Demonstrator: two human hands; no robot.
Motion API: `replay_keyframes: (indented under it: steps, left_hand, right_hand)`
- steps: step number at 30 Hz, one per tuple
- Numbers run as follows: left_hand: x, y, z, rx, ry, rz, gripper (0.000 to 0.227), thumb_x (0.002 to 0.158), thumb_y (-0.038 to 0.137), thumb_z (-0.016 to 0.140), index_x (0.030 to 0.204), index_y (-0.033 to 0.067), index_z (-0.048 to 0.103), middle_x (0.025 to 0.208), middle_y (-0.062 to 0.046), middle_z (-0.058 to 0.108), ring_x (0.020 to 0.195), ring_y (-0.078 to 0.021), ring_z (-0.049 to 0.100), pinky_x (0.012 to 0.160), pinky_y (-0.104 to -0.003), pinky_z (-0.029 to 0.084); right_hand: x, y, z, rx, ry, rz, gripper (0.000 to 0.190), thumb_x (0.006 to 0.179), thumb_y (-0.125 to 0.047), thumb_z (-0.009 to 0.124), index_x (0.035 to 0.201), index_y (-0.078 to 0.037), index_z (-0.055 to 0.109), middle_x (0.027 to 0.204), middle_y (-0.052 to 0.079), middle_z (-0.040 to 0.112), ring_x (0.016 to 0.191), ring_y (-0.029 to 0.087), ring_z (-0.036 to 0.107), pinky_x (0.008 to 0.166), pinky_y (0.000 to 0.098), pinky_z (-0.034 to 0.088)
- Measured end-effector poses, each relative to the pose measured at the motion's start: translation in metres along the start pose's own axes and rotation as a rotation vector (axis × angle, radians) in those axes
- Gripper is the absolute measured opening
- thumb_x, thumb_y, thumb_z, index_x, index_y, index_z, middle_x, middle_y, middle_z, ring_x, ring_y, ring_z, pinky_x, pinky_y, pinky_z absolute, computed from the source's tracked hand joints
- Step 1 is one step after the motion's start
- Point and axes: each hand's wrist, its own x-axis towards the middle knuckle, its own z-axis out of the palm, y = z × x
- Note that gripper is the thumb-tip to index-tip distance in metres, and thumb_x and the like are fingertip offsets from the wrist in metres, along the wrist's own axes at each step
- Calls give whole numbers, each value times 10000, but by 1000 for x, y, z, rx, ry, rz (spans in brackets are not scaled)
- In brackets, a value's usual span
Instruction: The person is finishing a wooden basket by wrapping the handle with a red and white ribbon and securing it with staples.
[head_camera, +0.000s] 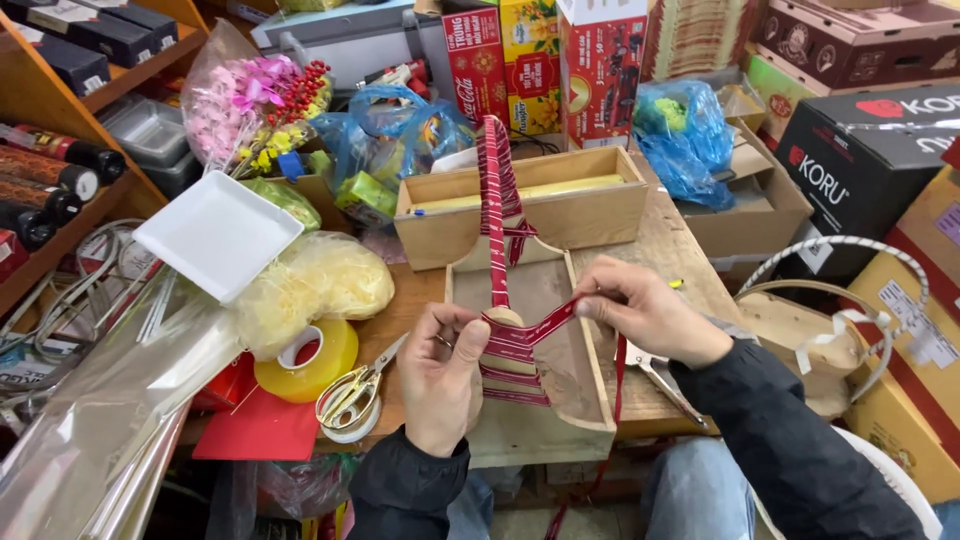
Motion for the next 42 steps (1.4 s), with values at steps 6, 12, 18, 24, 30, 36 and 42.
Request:
replay_keyframes:
  steps: [6,12,18,24,30,36,42]
  left_hand:
    - [-1,-13,-9,-519,-79,-252,174,1070,144,594,981,17,674,932,-109,728,817,-202,689,763,-353,597]
    - [11,-12,-6,-489,-53,-658,130,994,159,694,1037,38,718,998,-111,774,844,-217,697,779,-361,563]
    - [27,-43,-5,-533,-255,-744,368,907,411,785,672,230,567,731,44,679,927,-163,695,915,-319,448]
    - [34,-54,-1,-910,-178,-726,214,1015,306,687,1117,131,754,1131,-87,783,1072,-279,724,951,-429,595]
    - [33,-46,-2,-1073,-11,-742,235,1033,150,656,1239,48,704,1070,-130,774,996,-305,757,911,-542,642]
    - [21,-54,-1,-1315,-36,-586,186,1069,202,630,1122,30,675,1069,-155,731,1049,-286,727,949,-404,641]
    - [12,-50,4,-1327,40,-399,162,1093,184,596,1127,46,674,1088,-150,757,1056,-283,750,908,-414,656]
  right_hand:
    - [50,15,15,29,-12,215,103,982,-59,642,933,-114,713,815,-1,748,745,100,635,726,261,511]
    - [105,25,45,69,-123,-61,106,1002,-39,616,974,-107,693,893,-7,747,834,116,693,794,286,574]
    - [132,-14,59,-31,-172,-405,102,1026,-88,571,1055,-94,668,999,47,682,917,172,657,826,310,534]
    - [137,-38,54,-60,-258,-443,83,1022,-67,600,960,-99,646,927,27,657,826,151,622,744,295,514]
    - [77,-78,15,-310,-90,430,198,918,-241,734,1037,-95,795,1016,69,847,939,191,808,916,373,648]
    - [9,-136,20,-637,385,-214,193,947,-27,741,1136,-7,706,1223,197,700,876,192,697,881,311,552]
    - [28,-160,22,-838,-195,-393,812,836,-483,723,1500,-64,517,1534,94,584,1513,340,452,1233,522,352]
